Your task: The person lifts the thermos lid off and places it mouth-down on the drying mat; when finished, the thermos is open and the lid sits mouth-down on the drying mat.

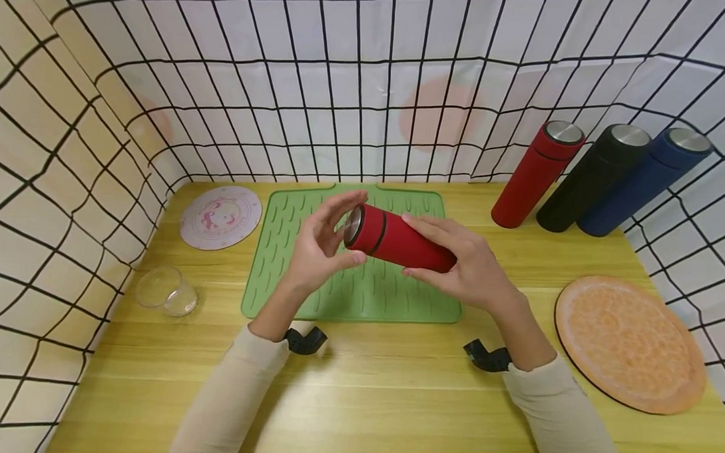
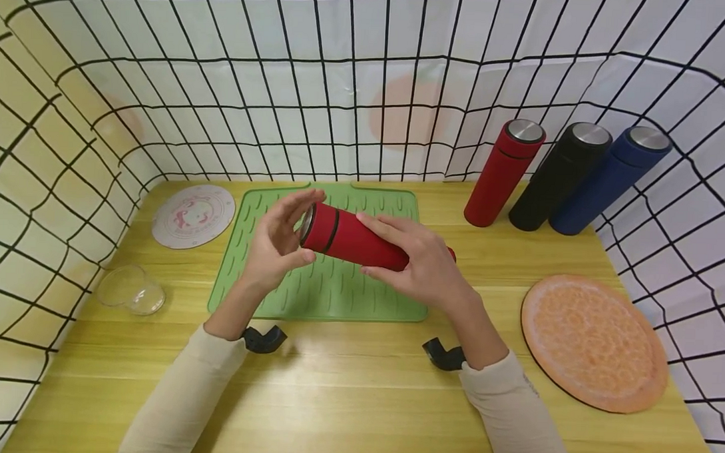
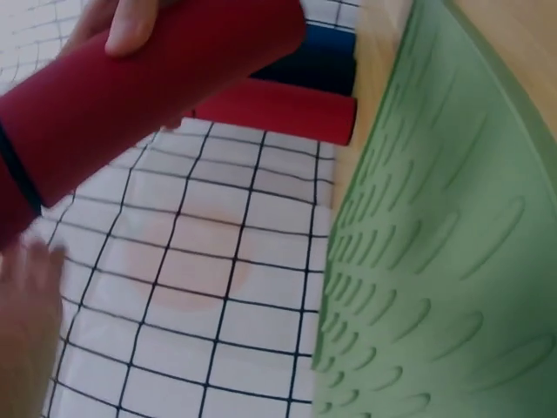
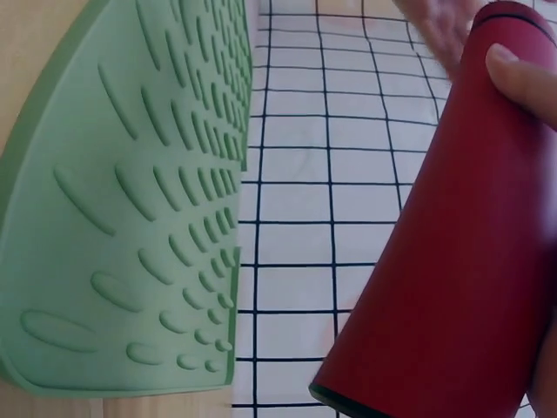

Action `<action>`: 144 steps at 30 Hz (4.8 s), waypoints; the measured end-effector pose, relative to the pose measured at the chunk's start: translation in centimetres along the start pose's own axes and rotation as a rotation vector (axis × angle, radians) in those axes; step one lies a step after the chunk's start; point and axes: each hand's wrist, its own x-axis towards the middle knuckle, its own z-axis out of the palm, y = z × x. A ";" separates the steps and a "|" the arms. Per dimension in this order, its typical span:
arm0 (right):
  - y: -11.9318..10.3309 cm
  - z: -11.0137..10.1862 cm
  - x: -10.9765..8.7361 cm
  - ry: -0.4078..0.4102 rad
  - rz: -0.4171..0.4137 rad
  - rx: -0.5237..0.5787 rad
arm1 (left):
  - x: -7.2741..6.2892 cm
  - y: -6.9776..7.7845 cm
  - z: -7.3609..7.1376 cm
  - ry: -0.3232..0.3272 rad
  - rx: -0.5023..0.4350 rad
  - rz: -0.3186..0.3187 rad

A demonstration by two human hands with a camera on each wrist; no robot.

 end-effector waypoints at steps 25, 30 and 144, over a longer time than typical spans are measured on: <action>0.1 -0.5 0.1 -0.012 0.017 0.040 | 0.3 0.4 -0.7 -0.206 -0.005 0.033; 0.1 -0.4 0.0 -0.028 0.020 0.050 | 0.0 0.6 -0.8 -0.102 0.021 -0.023; 9.6 -3.4 2.2 0.367 0.619 0.255 | -4.7 0.6 -10.0 0.267 0.632 -0.378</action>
